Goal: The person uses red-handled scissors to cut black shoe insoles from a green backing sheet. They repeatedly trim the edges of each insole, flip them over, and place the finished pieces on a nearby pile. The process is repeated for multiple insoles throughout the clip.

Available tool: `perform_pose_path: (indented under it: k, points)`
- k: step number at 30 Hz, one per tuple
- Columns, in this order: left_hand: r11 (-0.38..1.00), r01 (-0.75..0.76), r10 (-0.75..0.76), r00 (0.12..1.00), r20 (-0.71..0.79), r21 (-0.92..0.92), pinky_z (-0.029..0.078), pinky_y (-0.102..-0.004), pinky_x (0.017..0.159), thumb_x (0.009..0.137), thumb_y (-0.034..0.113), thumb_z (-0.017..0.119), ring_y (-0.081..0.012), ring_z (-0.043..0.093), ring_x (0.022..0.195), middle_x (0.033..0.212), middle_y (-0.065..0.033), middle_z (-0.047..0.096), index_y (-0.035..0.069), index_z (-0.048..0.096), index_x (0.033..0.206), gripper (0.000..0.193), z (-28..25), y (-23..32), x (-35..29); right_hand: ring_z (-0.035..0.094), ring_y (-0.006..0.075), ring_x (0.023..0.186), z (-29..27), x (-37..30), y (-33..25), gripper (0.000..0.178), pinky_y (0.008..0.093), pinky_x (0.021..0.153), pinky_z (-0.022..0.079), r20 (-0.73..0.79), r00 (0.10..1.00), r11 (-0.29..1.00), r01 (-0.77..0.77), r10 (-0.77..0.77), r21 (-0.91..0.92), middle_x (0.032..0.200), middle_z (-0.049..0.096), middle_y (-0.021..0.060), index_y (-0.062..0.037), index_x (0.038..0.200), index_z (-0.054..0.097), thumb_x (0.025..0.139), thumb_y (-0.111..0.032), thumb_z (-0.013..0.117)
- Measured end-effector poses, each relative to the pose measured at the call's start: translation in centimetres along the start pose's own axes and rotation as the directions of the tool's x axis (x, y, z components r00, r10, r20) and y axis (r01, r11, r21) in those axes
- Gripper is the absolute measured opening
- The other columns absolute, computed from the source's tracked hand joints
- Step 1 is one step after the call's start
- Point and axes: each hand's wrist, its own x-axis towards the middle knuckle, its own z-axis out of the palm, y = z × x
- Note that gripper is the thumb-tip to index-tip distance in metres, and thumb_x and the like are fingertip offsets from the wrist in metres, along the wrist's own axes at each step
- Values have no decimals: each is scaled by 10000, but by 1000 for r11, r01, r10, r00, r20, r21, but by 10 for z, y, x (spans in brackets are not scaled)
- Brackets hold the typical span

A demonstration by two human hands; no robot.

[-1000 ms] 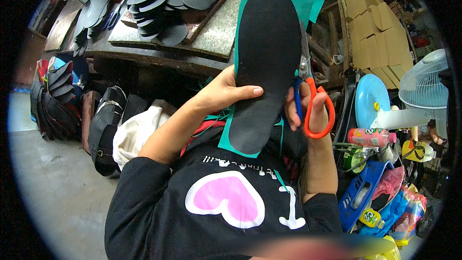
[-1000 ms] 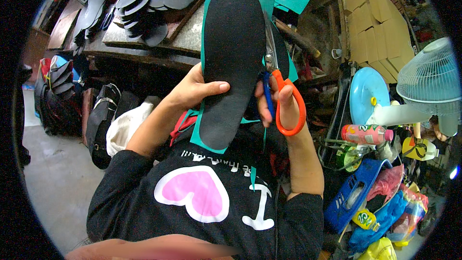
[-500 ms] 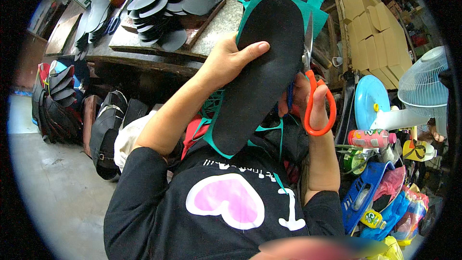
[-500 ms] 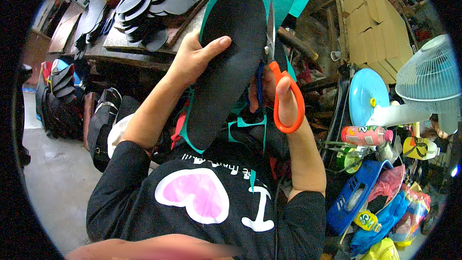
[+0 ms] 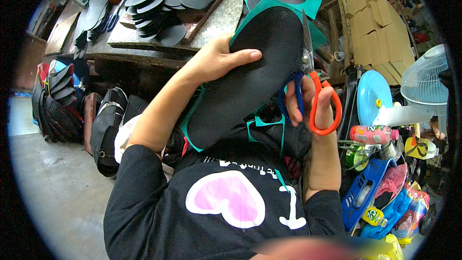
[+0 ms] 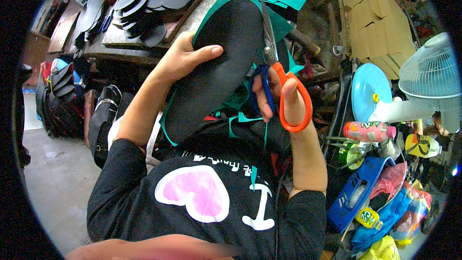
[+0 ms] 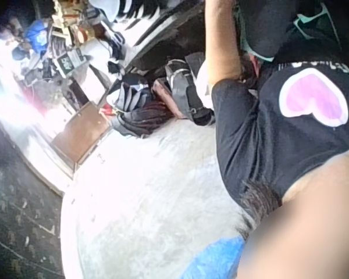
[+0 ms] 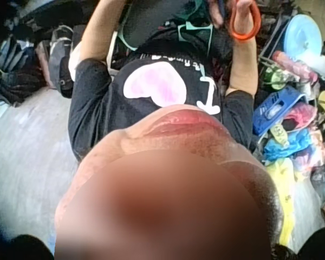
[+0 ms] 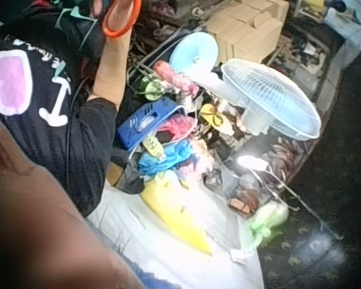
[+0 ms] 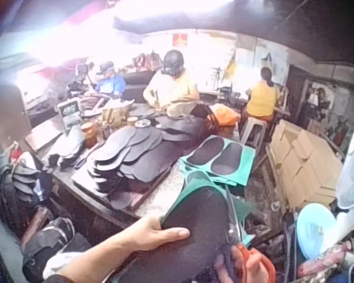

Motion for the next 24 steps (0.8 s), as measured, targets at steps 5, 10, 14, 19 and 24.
perform_pose_path:
  k: [5, 10, 14, 19, 24]
  points:
    - [995, 22, -31, 996, 81, 101, 492, -258, 615, 861, 310, 671, -87, 580, 710, 787, -33, 635, -31, 616, 971, 363, -16, 1, -6, 414, 93, 396, -10, -9, -3, 918, 201, 400, 350, 51, 993, 994, -106, 108, -29, 517, 476, 22, -8, 948, 516, 686, -873, 354]
    - [987, 18, -45, 986, 162, 160, 489, -281, 660, 831, 297, 704, -113, 581, 739, 804, -58, 650, -47, 618, 992, 390, -13, 0, -13, 411, 95, 412, -3, -10, -5, 947, 203, 413, 335, -13, 999, 995, -43, 42, -88, 515, 474, 25, -5, 947, 526, 666, -893, 356]
    - [984, 6, -41, 980, 196, 178, 486, -285, 671, 814, 317, 719, -117, 581, 748, 807, -67, 655, -45, 620, 996, 417, -22, -4, -14, 377, 79, 392, -12, -18, -14, 913, 199, 391, 299, 51, 985, 983, -157, 162, -92, 489, 449, 6, -13, 928, 533, 685, -877, 363]
    - [973, -35, -19, 974, 226, 230, 478, -283, 638, 794, 352, 735, -115, 573, 712, 758, -59, 641, -50, 630, 950, 443, -29, -10, -14, 370, 66, 394, -23, -28, -17, 901, 192, 391, 288, 55, 969, 962, -230, 240, -146, 486, 449, -15, -14, 923, 543, 689, -868, 381]
    - [955, 38, -126, 949, 289, 293, 449, -274, 583, 788, 337, 739, -94, 526, 648, 683, -8, 592, -42, 629, 870, 403, -35, 3, -14, 336, 58, 367, -27, -31, -20, 894, 190, 363, 248, 42, 972, 951, -216, 230, -221, 465, 427, -27, 11, 889, 530, 714, -852, 372]
